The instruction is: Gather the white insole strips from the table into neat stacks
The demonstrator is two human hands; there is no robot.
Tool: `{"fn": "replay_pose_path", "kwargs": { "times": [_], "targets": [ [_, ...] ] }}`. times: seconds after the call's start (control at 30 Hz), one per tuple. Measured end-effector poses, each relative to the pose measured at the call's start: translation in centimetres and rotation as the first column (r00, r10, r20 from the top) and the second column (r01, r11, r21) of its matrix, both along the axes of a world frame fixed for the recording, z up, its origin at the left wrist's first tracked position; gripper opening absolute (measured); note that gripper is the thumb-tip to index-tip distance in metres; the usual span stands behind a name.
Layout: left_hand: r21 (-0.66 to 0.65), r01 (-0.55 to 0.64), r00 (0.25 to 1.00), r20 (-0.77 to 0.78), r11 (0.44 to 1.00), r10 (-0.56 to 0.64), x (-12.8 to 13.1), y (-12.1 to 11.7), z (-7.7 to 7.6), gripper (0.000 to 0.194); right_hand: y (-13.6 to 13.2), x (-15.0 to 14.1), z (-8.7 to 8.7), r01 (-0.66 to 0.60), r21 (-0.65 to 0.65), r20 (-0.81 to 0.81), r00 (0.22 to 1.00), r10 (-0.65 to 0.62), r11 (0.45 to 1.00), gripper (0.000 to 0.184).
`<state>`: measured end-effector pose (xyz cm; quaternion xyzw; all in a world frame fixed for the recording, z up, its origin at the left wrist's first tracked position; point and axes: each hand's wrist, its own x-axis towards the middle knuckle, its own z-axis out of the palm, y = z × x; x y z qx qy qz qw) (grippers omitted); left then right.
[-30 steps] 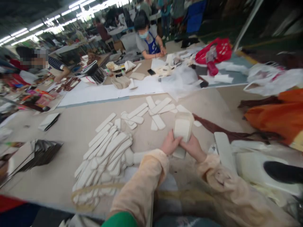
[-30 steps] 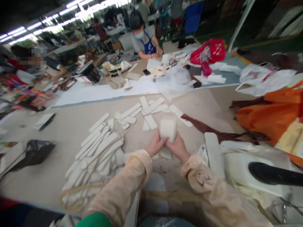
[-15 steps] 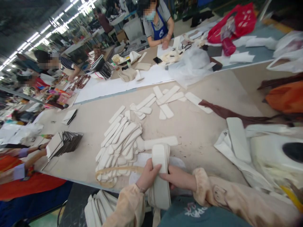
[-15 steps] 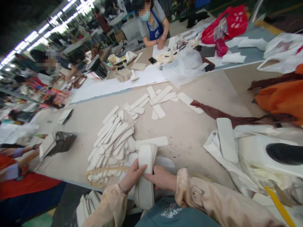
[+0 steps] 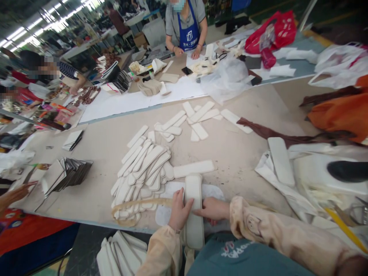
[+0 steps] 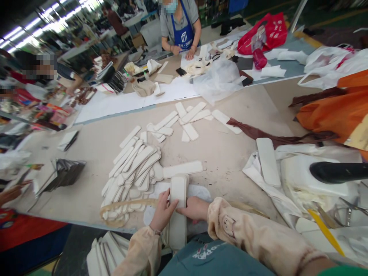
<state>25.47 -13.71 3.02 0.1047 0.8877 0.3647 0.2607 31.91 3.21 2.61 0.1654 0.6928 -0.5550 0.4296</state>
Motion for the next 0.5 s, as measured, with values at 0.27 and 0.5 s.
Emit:
{"fn": "replay_pose_path", "kwargs": {
  "times": [0.27,0.5],
  "targets": [
    [0.009,-0.057,0.909,0.413,0.998,0.049,0.7,-2.3,-0.4,0.092,-1.5,1.1,0.0,-0.115,-0.251,0.197,0.966,0.167,0.961,0.047],
    [0.055,-0.055,0.903,0.428,0.997,0.026,1.7,-3.2,-1.3,0.089,-2.2,0.9,0.7,-0.066,-0.332,0.179,0.975,0.132,0.941,0.047]
  ]
}}
